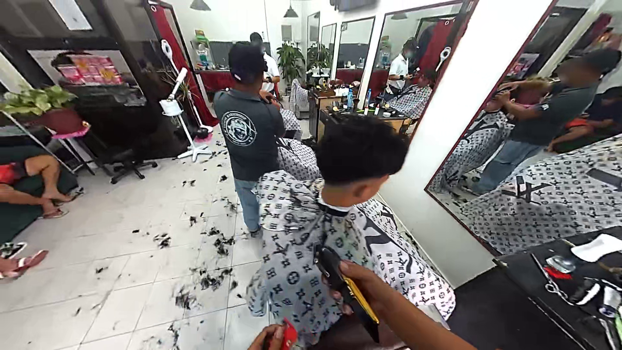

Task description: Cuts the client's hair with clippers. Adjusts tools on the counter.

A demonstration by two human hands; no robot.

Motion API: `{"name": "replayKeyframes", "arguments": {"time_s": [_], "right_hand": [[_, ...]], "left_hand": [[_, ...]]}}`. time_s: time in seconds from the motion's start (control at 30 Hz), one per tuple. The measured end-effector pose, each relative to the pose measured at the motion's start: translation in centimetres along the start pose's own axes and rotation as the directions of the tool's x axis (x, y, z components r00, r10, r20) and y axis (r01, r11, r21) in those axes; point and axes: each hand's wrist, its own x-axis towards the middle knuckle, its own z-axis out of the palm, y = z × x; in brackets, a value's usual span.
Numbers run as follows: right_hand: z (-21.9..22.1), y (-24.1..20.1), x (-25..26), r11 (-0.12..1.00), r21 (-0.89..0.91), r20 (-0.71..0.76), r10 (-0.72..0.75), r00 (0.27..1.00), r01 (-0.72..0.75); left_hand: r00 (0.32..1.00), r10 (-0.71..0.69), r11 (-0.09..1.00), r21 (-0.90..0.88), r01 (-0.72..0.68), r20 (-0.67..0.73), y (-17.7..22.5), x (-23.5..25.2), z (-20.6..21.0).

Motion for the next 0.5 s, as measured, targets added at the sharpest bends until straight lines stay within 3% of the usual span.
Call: {"name": "replayKeyframes", "arguments": {"time_s": [0.2,0.33,0.5], "right_hand": [[3.1,-3.0,8.2,0.942,-0.334,-0.048,0.027,0.998,-0.042],[6.0,-4.6,16.2,0.845,-0.529,0.033,0.121,0.992,-0.085],[9.8,-4.2,24.6,0.692,-0.696,-0.023,0.246,0.969,-0.193]], "left_hand": [[0.964,-0.052,0.998,-0.032,0.045,-0.261,-0.2,9.4,-10.6],[0.966,-0.041,0.997,-0.071,0.023,-0.255,1.8,14.4,-14.5],[0.985,-0.044,0.992,-0.127,0.023,-0.166,4.5,20.4,-17.3]]}}
